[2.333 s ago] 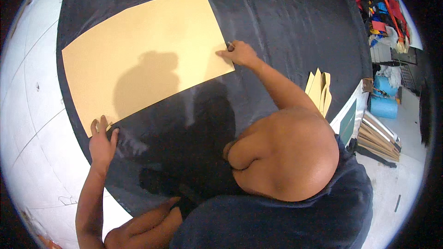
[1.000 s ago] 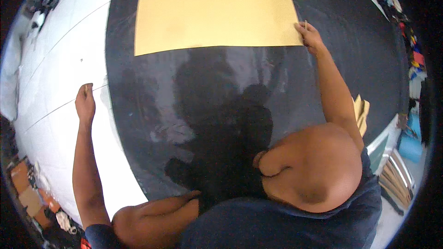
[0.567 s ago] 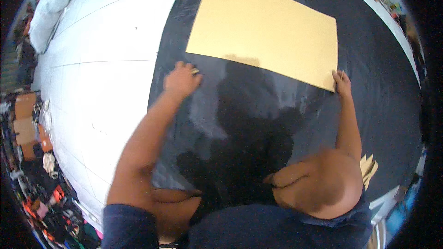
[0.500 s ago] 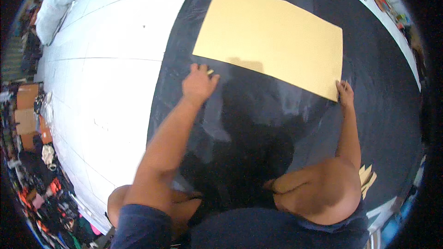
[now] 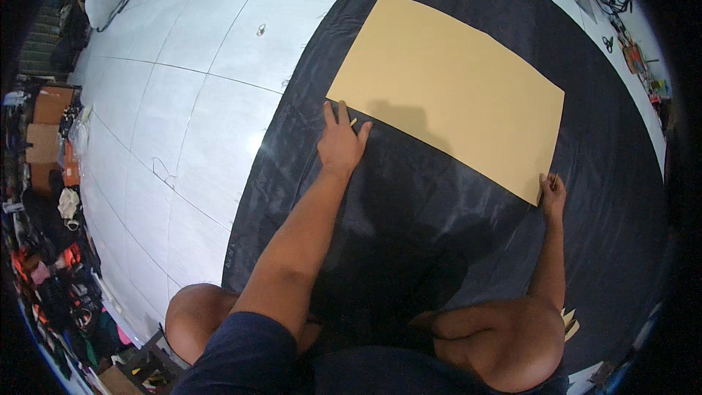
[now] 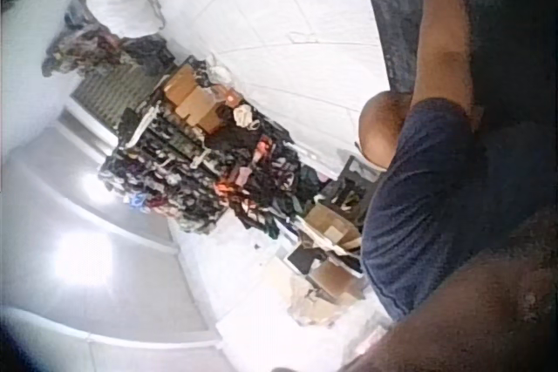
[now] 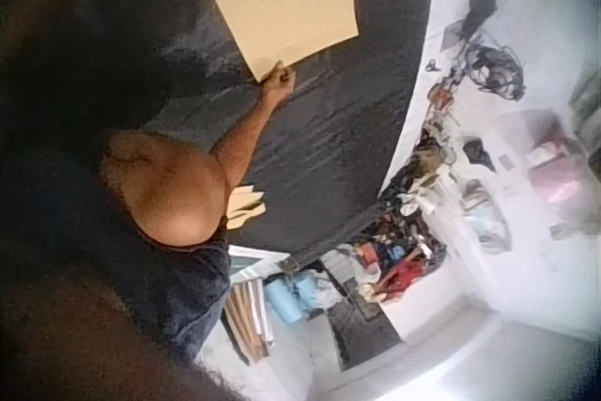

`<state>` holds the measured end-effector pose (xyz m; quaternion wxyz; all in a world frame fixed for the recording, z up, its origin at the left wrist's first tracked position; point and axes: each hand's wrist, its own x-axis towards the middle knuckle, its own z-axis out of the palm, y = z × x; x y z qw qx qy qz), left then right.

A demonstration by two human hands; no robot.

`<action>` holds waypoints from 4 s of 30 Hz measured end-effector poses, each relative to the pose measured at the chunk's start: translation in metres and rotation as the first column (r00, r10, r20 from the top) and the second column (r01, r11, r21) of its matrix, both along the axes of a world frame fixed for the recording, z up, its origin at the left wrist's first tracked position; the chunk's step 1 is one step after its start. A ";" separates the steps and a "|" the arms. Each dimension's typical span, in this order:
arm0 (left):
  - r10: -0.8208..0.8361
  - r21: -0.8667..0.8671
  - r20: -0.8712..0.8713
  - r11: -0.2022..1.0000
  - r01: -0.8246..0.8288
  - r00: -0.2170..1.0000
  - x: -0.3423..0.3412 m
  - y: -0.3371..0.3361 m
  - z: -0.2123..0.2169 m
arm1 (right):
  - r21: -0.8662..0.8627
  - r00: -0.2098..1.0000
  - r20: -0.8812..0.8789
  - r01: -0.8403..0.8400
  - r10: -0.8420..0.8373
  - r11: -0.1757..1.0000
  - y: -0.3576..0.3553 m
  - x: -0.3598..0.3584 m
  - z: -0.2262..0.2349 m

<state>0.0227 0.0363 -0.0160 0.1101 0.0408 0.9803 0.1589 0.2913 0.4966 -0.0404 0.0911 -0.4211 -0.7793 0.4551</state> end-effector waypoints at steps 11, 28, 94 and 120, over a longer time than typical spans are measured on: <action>-0.017 0.077 0.018 0.997 0.016 1.000 -0.008 0.002 -0.003 | 0.015 0.998 0.058 -0.014 0.013 1.000 0.016 0.009 -0.010; 0.044 0.070 0.032 0.996 -0.046 0.999 -0.008 -0.001 -0.007 | 0.048 1.000 -0.012 -0.025 0.026 0.999 0.001 -0.001 -0.007; 0.062 -0.047 0.063 0.997 -0.059 0.996 -0.019 0.004 0.010 | 0.254 0.856 0.446 -0.401 0.261 0.880 -0.026 -0.027 0.036; 0.101 0.012 0.150 0.995 -0.104 0.983 -0.017 0.001 0.004 | 0.249 0.888 0.350 -0.394 0.296 0.885 -0.020 -0.010 0.019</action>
